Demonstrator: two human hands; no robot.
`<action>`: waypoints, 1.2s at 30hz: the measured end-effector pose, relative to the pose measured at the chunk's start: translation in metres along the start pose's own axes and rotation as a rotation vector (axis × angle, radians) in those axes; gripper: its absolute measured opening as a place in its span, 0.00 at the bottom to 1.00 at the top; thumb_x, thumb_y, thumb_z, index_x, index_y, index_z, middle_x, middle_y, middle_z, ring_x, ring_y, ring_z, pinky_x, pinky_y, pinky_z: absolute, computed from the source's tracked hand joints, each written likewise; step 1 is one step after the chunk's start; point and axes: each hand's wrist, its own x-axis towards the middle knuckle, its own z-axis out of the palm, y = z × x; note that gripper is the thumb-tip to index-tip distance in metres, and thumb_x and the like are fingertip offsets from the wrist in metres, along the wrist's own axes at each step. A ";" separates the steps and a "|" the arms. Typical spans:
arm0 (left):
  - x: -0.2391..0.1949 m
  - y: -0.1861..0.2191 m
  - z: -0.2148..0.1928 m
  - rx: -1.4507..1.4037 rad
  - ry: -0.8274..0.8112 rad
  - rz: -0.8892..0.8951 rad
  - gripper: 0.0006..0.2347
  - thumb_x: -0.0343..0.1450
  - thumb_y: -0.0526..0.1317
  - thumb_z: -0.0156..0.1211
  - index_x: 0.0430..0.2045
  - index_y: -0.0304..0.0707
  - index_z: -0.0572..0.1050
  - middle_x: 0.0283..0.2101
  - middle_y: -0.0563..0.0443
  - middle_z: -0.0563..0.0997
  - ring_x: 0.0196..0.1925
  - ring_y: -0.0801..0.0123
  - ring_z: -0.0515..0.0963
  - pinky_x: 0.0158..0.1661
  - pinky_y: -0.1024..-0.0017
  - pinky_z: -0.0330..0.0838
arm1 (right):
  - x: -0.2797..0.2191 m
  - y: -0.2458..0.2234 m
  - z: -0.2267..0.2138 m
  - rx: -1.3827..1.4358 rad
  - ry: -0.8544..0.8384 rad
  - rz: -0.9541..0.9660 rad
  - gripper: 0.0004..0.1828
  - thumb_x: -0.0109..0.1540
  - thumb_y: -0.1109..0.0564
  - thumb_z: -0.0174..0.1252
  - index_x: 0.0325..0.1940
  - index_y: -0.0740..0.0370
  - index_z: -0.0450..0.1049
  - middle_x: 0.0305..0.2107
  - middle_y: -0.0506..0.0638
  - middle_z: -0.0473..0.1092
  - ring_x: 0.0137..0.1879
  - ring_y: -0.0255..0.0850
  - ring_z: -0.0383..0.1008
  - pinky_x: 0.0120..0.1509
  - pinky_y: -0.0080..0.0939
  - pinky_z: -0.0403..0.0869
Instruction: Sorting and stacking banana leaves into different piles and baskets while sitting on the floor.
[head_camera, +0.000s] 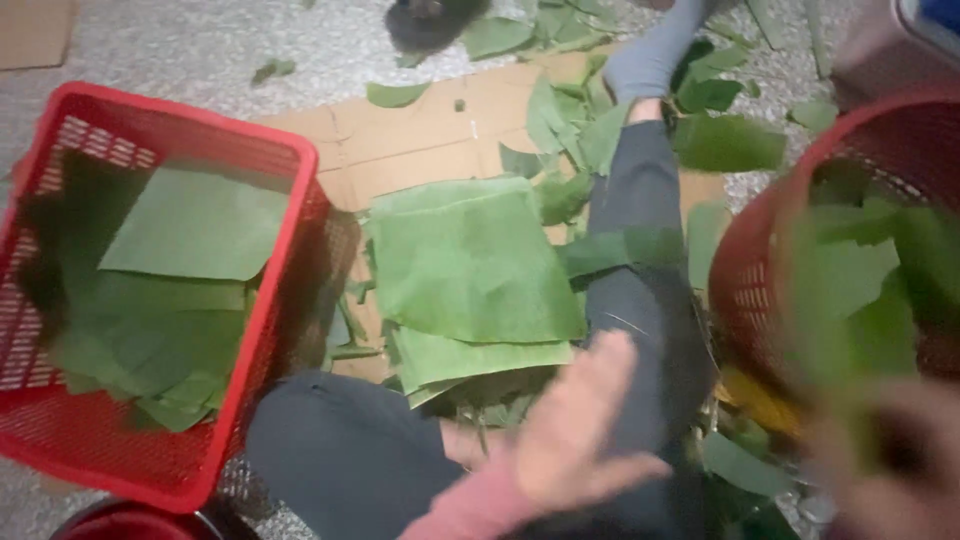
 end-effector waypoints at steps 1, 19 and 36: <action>0.002 0.013 0.013 -0.118 -0.086 0.021 0.40 0.69 0.50 0.57 0.70 0.17 0.47 0.74 0.19 0.54 0.79 0.32 0.53 0.72 0.38 0.48 | -0.035 -0.052 0.035 0.081 -0.074 0.046 0.28 0.35 0.68 0.70 0.40 0.63 0.84 0.32 0.53 0.85 0.34 0.41 0.90 0.42 0.39 0.87; -0.031 -0.022 -0.107 -0.614 -0.079 -0.216 0.18 0.72 0.30 0.46 0.57 0.31 0.72 0.56 0.46 0.80 0.54 0.62 0.80 0.58 0.67 0.76 | 0.056 -0.036 0.094 0.188 -0.518 -0.208 0.16 0.41 0.62 0.78 0.34 0.58 0.95 0.15 0.44 0.89 0.15 0.34 0.79 0.21 0.34 0.77; 0.007 -0.163 -0.081 0.739 0.256 -0.265 0.22 0.75 0.48 0.56 0.65 0.44 0.69 0.71 0.38 0.60 0.73 0.40 0.56 0.64 0.42 0.56 | 0.196 -0.059 0.265 0.456 -0.215 -0.011 0.11 0.60 0.56 0.72 0.44 0.55 0.80 0.33 0.45 0.78 0.37 0.30 0.74 0.43 0.33 0.74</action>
